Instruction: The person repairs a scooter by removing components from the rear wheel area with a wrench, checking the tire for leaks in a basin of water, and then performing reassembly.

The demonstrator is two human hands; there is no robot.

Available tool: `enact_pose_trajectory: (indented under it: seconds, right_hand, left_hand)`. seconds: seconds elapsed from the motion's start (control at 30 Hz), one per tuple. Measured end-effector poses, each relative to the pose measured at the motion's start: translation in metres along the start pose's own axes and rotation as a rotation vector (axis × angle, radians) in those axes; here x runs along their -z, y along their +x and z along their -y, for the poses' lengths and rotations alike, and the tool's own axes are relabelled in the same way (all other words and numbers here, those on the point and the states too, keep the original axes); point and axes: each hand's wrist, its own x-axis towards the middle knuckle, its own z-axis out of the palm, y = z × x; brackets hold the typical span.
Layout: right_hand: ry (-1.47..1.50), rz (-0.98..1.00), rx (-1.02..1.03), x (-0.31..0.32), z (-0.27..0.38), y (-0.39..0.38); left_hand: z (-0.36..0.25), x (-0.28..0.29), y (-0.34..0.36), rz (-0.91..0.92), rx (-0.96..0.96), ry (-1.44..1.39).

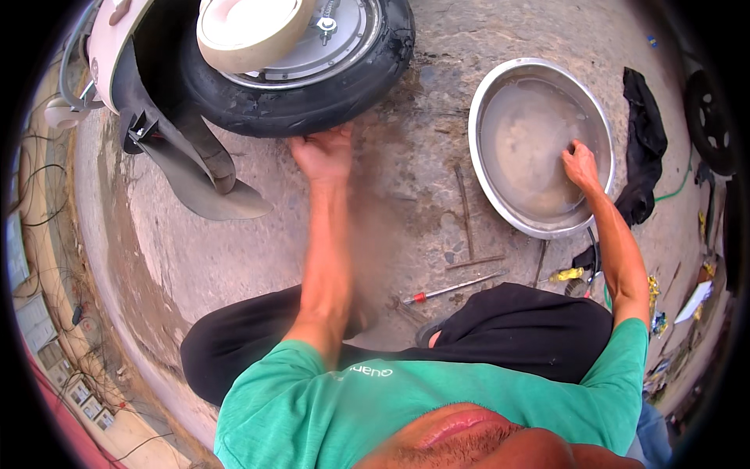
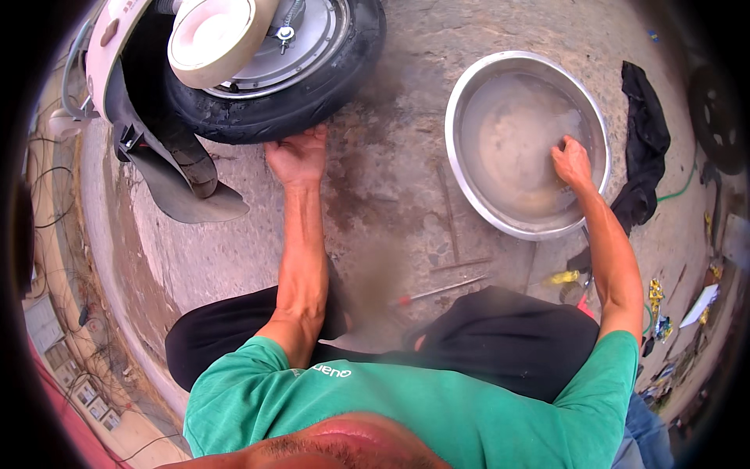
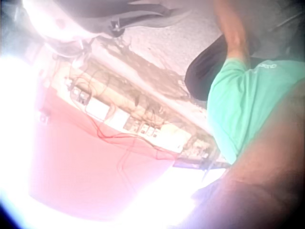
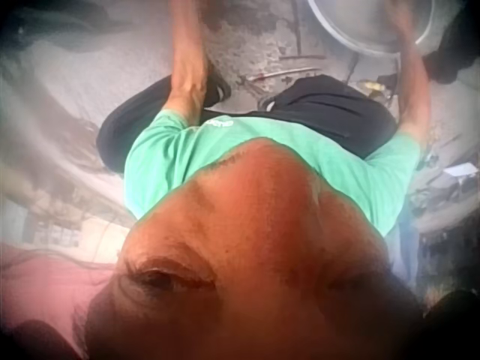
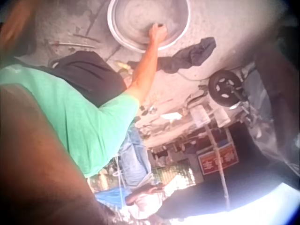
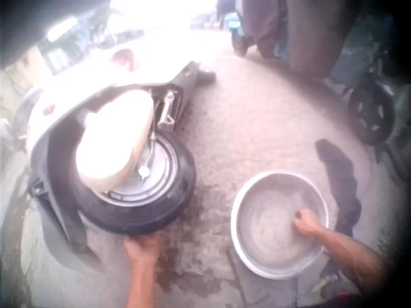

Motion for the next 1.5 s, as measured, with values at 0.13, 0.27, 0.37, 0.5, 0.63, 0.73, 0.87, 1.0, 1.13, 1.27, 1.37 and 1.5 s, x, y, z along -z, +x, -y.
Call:
enact_pose_trajectory:
  seconds: [0.13,0.27,0.37,0.5,0.63,0.73,0.87,1.0,1.13,1.27,1.37,1.5]
  right_hand:
    - [-0.035,0.006,-0.060,0.002,0.010,0.001]
    - [-0.051,0.013,-0.063,0.002,0.007,0.004]
    - [-0.073,0.019,-0.080,0.002,0.005,0.004]
    - [-0.026,-0.021,-0.070,0.008,0.014,-0.003]
    - [0.006,-0.025,-0.056,0.014,0.010,-0.002]
    - [0.040,-0.020,-0.055,0.013,0.001,-0.004]
    - [0.043,0.012,-0.050,0.016,-0.003,-0.013]
    - [0.023,0.014,-0.054,0.017,0.009,-0.019]
    - [0.055,-0.125,0.071,0.025,0.007,-0.020]
    - [-0.086,-0.421,0.141,0.059,-0.003,-0.017]
    - [-0.233,-0.454,-0.144,0.068,-0.026,-0.009]
    - [0.303,-0.148,-0.494,0.053,-0.075,-0.011]
  left_hand:
    - [-0.026,-0.062,-0.006,-0.309,-0.225,0.236]
    - [-0.046,-0.067,-0.004,-0.280,-0.272,0.217]
    - [-0.049,-0.076,-0.009,-0.270,-0.270,0.190]
    - [-0.047,-0.027,0.000,-0.300,-0.194,0.105]
    - [-0.014,0.027,0.003,-0.414,-0.066,0.085]
    - [0.023,0.016,-0.001,-0.524,-0.009,0.147]
    - [0.056,0.017,-0.001,-0.578,0.069,0.209]
    - [0.077,0.019,-0.005,-0.498,0.182,0.311]
    - [0.110,-0.019,-0.007,-0.461,0.351,0.493]
    - [0.151,-0.044,0.002,-0.321,0.465,0.745]
    - [0.192,-0.050,0.013,-0.311,0.530,0.956]
    - [0.229,-0.051,0.027,-0.346,0.532,0.760]
